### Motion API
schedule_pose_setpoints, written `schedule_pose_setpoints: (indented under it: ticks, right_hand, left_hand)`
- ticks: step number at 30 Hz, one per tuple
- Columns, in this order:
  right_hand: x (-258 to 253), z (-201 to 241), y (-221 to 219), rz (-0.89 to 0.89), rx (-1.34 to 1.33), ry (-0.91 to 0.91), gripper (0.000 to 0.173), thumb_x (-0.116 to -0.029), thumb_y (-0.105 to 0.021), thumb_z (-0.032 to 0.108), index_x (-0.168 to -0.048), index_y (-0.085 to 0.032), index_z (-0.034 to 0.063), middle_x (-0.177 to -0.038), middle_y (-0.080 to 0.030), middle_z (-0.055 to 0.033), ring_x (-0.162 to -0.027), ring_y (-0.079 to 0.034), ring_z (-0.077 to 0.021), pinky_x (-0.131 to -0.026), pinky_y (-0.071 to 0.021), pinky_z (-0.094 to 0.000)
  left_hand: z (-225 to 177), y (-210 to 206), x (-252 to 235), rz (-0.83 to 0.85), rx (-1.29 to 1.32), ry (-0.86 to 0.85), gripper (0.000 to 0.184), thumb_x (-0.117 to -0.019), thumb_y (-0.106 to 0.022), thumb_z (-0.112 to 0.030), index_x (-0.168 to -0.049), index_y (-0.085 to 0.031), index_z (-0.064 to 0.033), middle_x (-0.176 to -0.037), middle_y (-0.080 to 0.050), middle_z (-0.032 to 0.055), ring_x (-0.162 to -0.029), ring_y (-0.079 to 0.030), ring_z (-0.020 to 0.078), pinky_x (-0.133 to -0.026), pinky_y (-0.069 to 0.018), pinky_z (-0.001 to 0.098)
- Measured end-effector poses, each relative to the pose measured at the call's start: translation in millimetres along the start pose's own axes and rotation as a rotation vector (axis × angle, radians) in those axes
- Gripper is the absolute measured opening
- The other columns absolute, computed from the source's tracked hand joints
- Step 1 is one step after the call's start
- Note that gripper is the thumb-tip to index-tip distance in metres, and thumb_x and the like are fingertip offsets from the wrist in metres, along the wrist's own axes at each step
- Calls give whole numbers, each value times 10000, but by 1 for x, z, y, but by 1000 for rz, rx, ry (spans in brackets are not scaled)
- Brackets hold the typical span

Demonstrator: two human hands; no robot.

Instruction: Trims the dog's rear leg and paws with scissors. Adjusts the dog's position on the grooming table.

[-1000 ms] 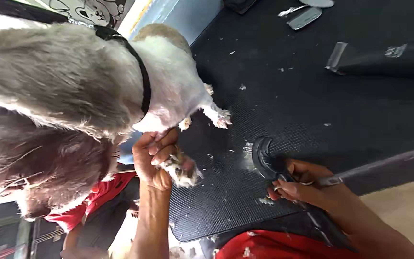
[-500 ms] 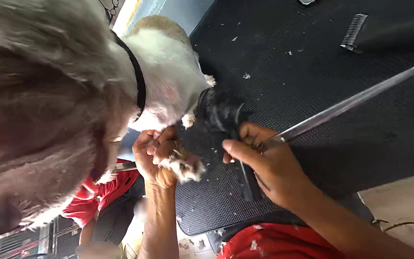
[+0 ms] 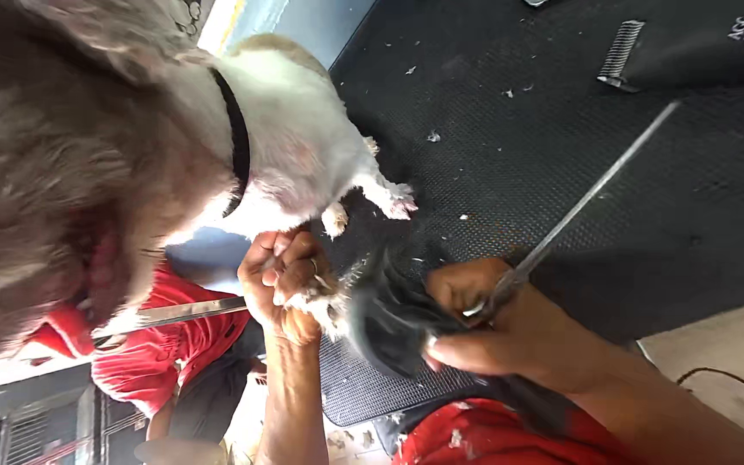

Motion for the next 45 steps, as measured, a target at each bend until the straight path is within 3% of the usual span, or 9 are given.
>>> schedule_pose_setpoints:
  ticks: [5,11,13,18,25,29,36,40,45]
  right_hand:
    - [-1,-11,12,-484,-76,32,95,-925,-619,165,-847,-603,113,-661,-582,-49,-551,-612,-147,-562,-585,-313]
    - [39,-30,-20,-253,158,289,160,-864,-736,245,-819,-599,175,-686,-560,120,-633,-534,100,-559,-457,-89]
    - [20,-32,-28,-261,175,264,196,-825,-738,164,-729,-570,132,-599,-509,93,-531,-474,72,-468,-390,-107]
    - [-8,-11,-16,-654,51,165,173,-956,-683,182,-851,-569,105,-663,-548,-47,-501,-566,-160,-452,-533,-301]
    - [23,-24,-25,-309,273,242,236,-845,-744,207,-704,-563,148,-586,-505,97,-520,-473,73,-456,-385,-104]
    - [-10,-15,4,-639,414,15,239,-873,-774,232,-743,-584,166,-524,-486,69,-413,-436,-28,-375,-349,-202]
    - [17,6,54,-689,737,-152,421,-994,-608,443,-1284,-505,155,-774,-561,36,-584,-584,-96,-492,-518,-273]
    - [49,-1,32,-498,676,-120,831,-818,-560,186,-1588,-248,196,-1061,-583,79,-880,-617,-69,-666,-565,-258]
    - [81,-42,-15,-278,511,-126,377,-947,-618,119,-1295,-517,15,-1112,-661,-93,-997,-693,-160,-839,-623,-347]
  left_hand:
    - [0,3,-3,37,26,-13,260,-1010,-368,-185,-929,-573,-47,-702,-534,-23,-475,-481,25,-453,-417,115]
    - [5,5,-1,38,32,-57,295,-1037,-363,-225,-919,-574,-56,-691,-520,-30,-477,-469,26,-453,-408,126]
    - [5,5,0,28,-5,-98,311,-1031,-357,-226,-898,-579,-52,-671,-523,-31,-478,-476,29,-461,-416,136]
    - [2,8,0,-5,-22,-158,308,-1016,-348,-199,-877,-578,-49,-692,-544,-13,-489,-486,39,-464,-424,137]
    - [5,13,-1,-17,-24,-143,345,-1038,-349,-230,-891,-594,-36,-676,-555,-15,-480,-499,38,-468,-442,145]
    - [2,12,-5,0,-106,-194,347,-1044,-318,-205,-873,-580,-55,-658,-522,-32,-469,-464,23,-457,-409,133]
    - [11,14,-11,29,-78,-140,325,-1031,-338,-217,-864,-569,-61,-608,-476,-46,-438,-436,14,-424,-375,130]
    - [14,14,-13,37,-56,-124,320,-1027,-354,-222,-877,-579,-49,-595,-480,-45,-436,-449,17,-429,-388,133]
    - [17,14,-14,35,-81,-146,340,-1019,-375,-233,-878,-604,-24,-599,-523,-25,-451,-491,39,-449,-422,151]
Point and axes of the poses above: each hand's wrist, its own x-axis away from the middle knuckle, its own y-axis out of the back of the hand, z = x × y, the point moved 4 cm from there along -x, towards the middle knuckle
